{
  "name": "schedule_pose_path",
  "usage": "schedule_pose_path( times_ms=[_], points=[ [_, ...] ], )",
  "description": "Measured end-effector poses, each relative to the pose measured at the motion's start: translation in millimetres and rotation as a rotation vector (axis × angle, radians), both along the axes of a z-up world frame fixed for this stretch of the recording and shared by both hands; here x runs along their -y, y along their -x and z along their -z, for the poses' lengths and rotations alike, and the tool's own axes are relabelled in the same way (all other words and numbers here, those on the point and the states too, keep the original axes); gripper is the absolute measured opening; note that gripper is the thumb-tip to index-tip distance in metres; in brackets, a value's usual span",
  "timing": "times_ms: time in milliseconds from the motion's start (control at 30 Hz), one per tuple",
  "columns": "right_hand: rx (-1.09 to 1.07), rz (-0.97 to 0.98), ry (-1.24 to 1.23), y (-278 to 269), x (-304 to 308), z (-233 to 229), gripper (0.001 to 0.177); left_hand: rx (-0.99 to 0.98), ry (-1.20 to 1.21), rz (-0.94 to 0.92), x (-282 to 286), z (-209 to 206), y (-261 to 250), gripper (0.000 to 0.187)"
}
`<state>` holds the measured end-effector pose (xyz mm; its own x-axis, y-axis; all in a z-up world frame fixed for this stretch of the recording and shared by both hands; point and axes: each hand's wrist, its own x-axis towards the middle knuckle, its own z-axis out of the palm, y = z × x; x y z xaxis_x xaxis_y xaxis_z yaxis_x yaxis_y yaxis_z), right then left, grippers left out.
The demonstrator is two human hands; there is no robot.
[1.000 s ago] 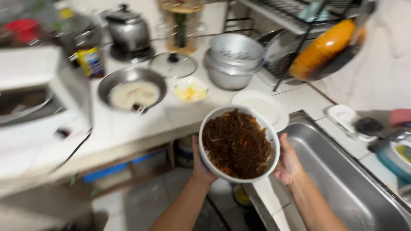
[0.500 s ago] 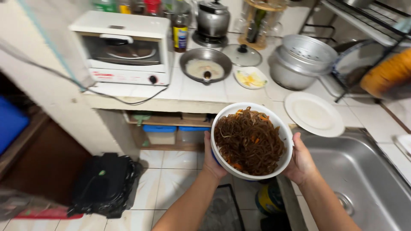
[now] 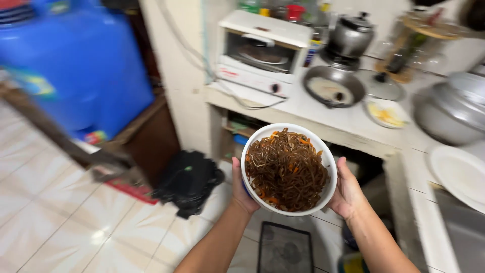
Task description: Setting a dining table with placemats, plates, and cutlery, then serving a bowl of noodles.
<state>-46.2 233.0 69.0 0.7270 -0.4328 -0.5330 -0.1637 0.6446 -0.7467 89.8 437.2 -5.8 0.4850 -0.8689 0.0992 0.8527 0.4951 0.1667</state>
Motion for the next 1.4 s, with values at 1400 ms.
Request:
schedule_pose_path(
  times_ms=[1400],
  points=[
    [0.011,-1.256,-0.1,-556.6,-763.4,1.4,0.082,-0.148,-0.155,-1.267,-751.6,-21.6,-278.5,0.1]
  ],
)
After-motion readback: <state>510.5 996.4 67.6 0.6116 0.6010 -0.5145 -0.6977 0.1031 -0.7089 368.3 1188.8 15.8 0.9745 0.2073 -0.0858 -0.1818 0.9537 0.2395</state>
